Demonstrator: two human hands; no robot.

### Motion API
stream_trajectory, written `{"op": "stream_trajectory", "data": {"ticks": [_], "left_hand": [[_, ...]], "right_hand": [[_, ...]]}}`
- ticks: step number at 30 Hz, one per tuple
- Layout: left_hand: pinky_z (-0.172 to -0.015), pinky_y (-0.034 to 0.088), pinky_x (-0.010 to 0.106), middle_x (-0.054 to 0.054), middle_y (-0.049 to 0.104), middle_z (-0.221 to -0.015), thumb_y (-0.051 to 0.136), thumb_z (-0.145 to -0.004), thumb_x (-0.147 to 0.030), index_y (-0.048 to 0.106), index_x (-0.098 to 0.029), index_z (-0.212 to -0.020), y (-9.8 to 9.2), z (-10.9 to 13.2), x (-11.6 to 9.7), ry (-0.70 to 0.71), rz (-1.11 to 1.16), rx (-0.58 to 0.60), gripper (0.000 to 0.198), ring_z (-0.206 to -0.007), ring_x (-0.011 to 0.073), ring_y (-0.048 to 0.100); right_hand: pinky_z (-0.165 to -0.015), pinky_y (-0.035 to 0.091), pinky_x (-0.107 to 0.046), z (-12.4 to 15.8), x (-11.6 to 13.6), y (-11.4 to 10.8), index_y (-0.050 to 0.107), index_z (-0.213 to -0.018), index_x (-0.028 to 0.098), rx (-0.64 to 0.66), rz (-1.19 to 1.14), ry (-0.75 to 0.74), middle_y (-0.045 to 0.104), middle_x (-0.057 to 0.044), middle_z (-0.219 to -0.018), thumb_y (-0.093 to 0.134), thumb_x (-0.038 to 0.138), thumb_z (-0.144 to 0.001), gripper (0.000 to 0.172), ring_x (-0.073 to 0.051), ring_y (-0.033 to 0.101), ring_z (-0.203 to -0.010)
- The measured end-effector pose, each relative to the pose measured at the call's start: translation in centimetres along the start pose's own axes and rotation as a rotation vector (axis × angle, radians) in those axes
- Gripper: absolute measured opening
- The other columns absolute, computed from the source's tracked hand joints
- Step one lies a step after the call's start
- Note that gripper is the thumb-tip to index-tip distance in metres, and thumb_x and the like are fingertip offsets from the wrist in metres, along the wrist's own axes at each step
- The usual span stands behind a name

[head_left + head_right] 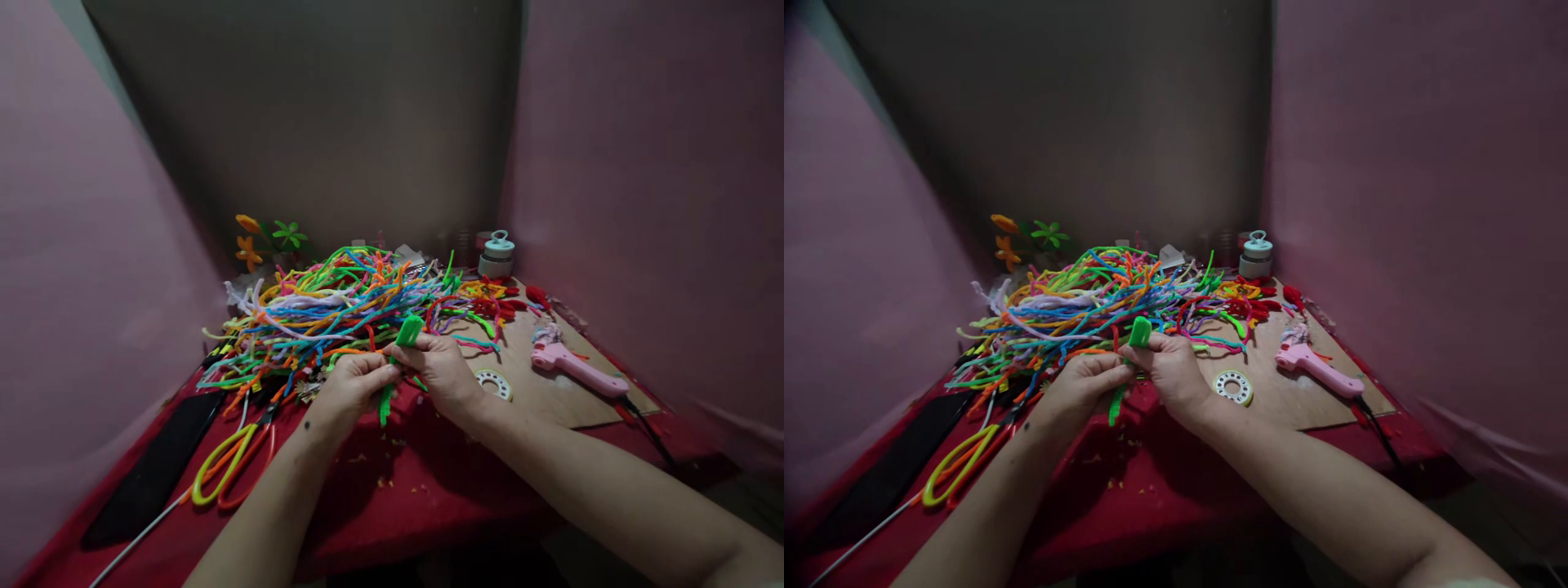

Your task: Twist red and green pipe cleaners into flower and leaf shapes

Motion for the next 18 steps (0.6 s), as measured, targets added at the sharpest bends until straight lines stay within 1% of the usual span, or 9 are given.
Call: {"op": "stream_trajectory", "data": {"ticks": [4,6,9,12,14,15,16,18], "left_hand": [[-0.038,0.014,0.019,-0.007,0.035,-0.045,0.066,-0.066,-0.040,0.049,-0.014,-0.057,0.0,-0.1,-0.2,0.013,-0.021,-0.007,0.032,-0.037,0.0028,0.024],[-0.039,0.016,0.018,-0.007,0.036,-0.046,0.066,-0.067,-0.038,0.050,-0.014,-0.059,0.0,-0.1,-0.4,0.028,-0.064,-0.001,0.030,-0.038,0.0029,0.027],[-0.039,0.016,0.018,-0.006,0.037,-0.047,0.065,-0.068,-0.038,0.051,-0.014,-0.060,-0.3,-0.2,-0.2,0.012,-0.067,0.006,0.029,-0.038,0.0029,0.028],[-0.038,0.015,0.018,-0.007,0.036,-0.045,0.065,-0.069,-0.038,0.051,-0.014,-0.058,-0.4,-0.3,0.5,-0.031,-0.025,0.065,0.030,-0.037,0.0025,0.026],[-0.038,0.016,0.017,-0.006,0.040,-0.046,0.065,-0.069,-0.036,0.053,-0.013,-0.060,-0.7,-0.2,0.5,-0.031,-0.022,0.091,0.027,-0.037,0.0022,0.028],[-0.037,0.016,0.017,-0.005,0.044,-0.048,0.066,-0.068,-0.035,0.055,-0.013,-0.061,-1.3,-0.2,0.2,-0.016,-0.014,0.075,0.026,-0.037,0.0021,0.029],[-0.037,0.017,0.017,-0.004,0.048,-0.049,0.067,-0.067,-0.034,0.056,-0.013,-0.063,-2.0,-0.2,-0.3,0.005,0.005,0.032,0.025,-0.036,0.0021,0.031],[-0.036,0.020,0.016,-0.002,0.055,-0.055,0.069,-0.064,-0.033,0.058,-0.013,-0.066,-3.9,-0.1,-1.8,0.067,0.079,-0.101,0.023,-0.036,0.0023,0.034]], "right_hand": [[-0.055,0.036,-0.023,-0.2,0.2,-0.4,0.063,-0.066,0.013,-0.015,-0.002,-0.024,0.053,0.002,-0.060,0.074,0.033,-0.058,0.024,-0.008,0.042,-0.055],[-0.054,0.035,-0.022,-0.4,0.4,-0.7,0.063,-0.066,0.013,-0.030,0.008,-0.059,0.052,0.003,-0.059,0.073,0.034,-0.060,0.023,-0.007,0.040,-0.053],[-0.053,0.034,-0.022,-0.7,0.4,-0.8,0.064,-0.068,0.013,-0.033,0.021,-0.052,0.054,0.002,-0.061,0.073,0.036,-0.059,0.026,-0.007,0.041,-0.054],[-0.053,0.034,-0.022,-0.8,0.4,-0.6,0.064,-0.069,0.013,-0.021,0.035,-0.025,0.054,0.002,-0.060,0.073,0.038,-0.059,0.029,-0.007,0.042,-0.054],[-0.051,0.033,-0.021,-0.7,0.7,-0.6,0.063,-0.070,0.013,-0.033,0.042,-0.035,0.053,0.003,-0.058,0.070,0.040,-0.062,0.029,-0.006,0.042,-0.051],[-0.049,0.033,-0.021,-0.7,0.8,-0.6,0.063,-0.072,0.013,-0.034,0.052,-0.038,0.053,0.003,-0.059,0.069,0.041,-0.064,0.029,-0.006,0.042,-0.050],[-0.047,0.032,-0.020,-0.6,0.8,-0.6,0.062,-0.075,0.013,-0.033,0.070,-0.039,0.054,0.002,-0.060,0.067,0.041,-0.066,0.029,-0.006,0.042,-0.049],[-0.044,0.031,-0.020,-0.4,0.4,-0.3,0.061,-0.077,0.013,-0.008,0.109,-0.014,0.055,0.001,-0.062,0.061,0.043,-0.071,0.030,-0.006,0.044,-0.047]]}}
Point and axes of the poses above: each hand's wrist, its own z-axis away from the middle knuckle, its own y-axis out of the palm, x = y × z, the point moved 9 cm from there along -z, towards the middle knuckle
